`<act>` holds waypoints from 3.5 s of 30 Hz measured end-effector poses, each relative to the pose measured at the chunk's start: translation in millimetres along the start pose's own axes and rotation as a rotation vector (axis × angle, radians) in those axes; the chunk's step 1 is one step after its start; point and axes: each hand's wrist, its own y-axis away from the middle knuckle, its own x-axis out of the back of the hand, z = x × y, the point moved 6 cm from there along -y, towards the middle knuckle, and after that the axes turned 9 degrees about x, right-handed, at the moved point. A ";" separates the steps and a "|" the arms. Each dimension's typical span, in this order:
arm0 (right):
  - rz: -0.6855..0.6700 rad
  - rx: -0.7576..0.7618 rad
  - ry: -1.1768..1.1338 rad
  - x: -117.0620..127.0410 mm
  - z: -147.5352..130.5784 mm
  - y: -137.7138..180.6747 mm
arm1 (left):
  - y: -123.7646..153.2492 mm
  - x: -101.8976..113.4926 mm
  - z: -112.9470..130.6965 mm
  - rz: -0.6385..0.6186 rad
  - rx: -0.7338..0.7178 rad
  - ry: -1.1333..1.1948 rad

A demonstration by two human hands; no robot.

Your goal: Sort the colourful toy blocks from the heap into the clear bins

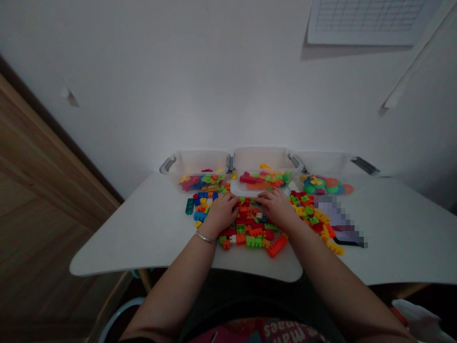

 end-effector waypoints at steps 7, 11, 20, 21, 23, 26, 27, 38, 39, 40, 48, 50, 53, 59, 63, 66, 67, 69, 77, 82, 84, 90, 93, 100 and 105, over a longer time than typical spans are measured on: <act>0.024 -0.056 -0.033 -0.9 4.3 2.1 | 0.1 0.8 -0.4 0.008 -0.003 0.013; -0.006 -0.071 -0.017 -3.6 4.0 0.1 | 0.3 0.6 -0.6 0.019 -0.013 0.010; -0.037 -0.112 -0.007 -8.8 6.6 -3.0 | 0.0 -0.4 -1.1 0.015 -0.012 0.008; -0.024 -0.113 -0.015 -7.9 6.9 -2.6 | -0.1 -0.3 -1.1 0.015 -0.011 0.008; 0.023 -0.112 -0.033 -3.9 6.8 -1.0 | -0.3 -0.1 -1.2 0.014 -0.010 0.010; 0.161 -0.106 -0.035 10.0 4.9 2.6 | -0.1 0.2 -1.1 0.007 -0.007 0.014; 0.234 -0.100 -0.034 17.2 4.2 3.9 | 0.0 0.3 -1.0 0.006 -0.007 0.016; 0.835 -0.408 -0.048 84.0 51.5 5.7 | 1.1 2.6 -1.4 -0.011 0.011 0.026; 0.833 -0.441 -0.057 84.5 58.1 4.2 | 1.2 2.4 -1.8 -0.010 0.010 0.027; 0.828 -0.459 -0.062 84.4 63.5 2.5 | 1.3 2.3 -2.2 -0.008 0.009 0.028; 0.669 -0.593 -0.010 69.9 81.1 0.4 | 2.0 3.9 -2.5 -0.004 0.002 0.034; 0.651 -0.607 -0.014 67.4 81.3 1.3 | 1.7 4.1 -1.9 -0.006 0.002 0.035; 0.641 -0.592 -0.026 66.1 80.6 1.1 | 1.3 3.7 -1.9 -0.004 0.006 0.026; 0.637 -0.448 -0.058 70.6 63.5 -0.2 | 1.6 3.7 -2.3 -0.004 -0.001 0.020; 0.608 -0.339 -0.085 69.3 42.5 4.0 | 1.8 4.0 -2.3 -0.011 0.005 0.024; 0.444 -0.235 -0.129 54.1 29.6 6.1 | 2.0 3.8 -1.9 -0.004 0.006 0.027; 0.384 -0.217 -0.139 47.4 26.9 7.6 | 2.0 3.7 -1.9 0.000 0.008 0.027; 0.277 -0.217 -0.138 34.2 23.5 11.3 | 1.9 3.5 -1.5 0.007 0.007 0.027; 0.015 -0.251 -0.050 0.7 13.6 13.0 | 1.0 3.2 0.1 0.006 0.003 0.026; 0.005 -0.235 -0.033 -1.2 11.9 10.3 | 0.9 3.2 0.3 0.008 0.004 0.041; 0.004 -0.226 -0.036 -0.5 10.8 10.1 | 0.8 3.7 0.2 0.009 0.012 0.041; -0.007 -0.213 -0.031 -0.1 8.6 7.7 | 0.2 3.9 1.2 -0.001 0.008 0.027; -0.009 -0.181 -0.026 -1.3 7.1 5.7 | 0.3 3.4 0.9 0.009 -0.002 0.023; -0.013 -0.122 -0.013 -3.2 4.4 1.8 | 0.5 2.3 -0.7 0.022 -0.011 0.020; 0.106 -0.115 -0.082 5.1 2.9 3.6 | 0.6 2.1 -0.8 0.015 -0.009 0.019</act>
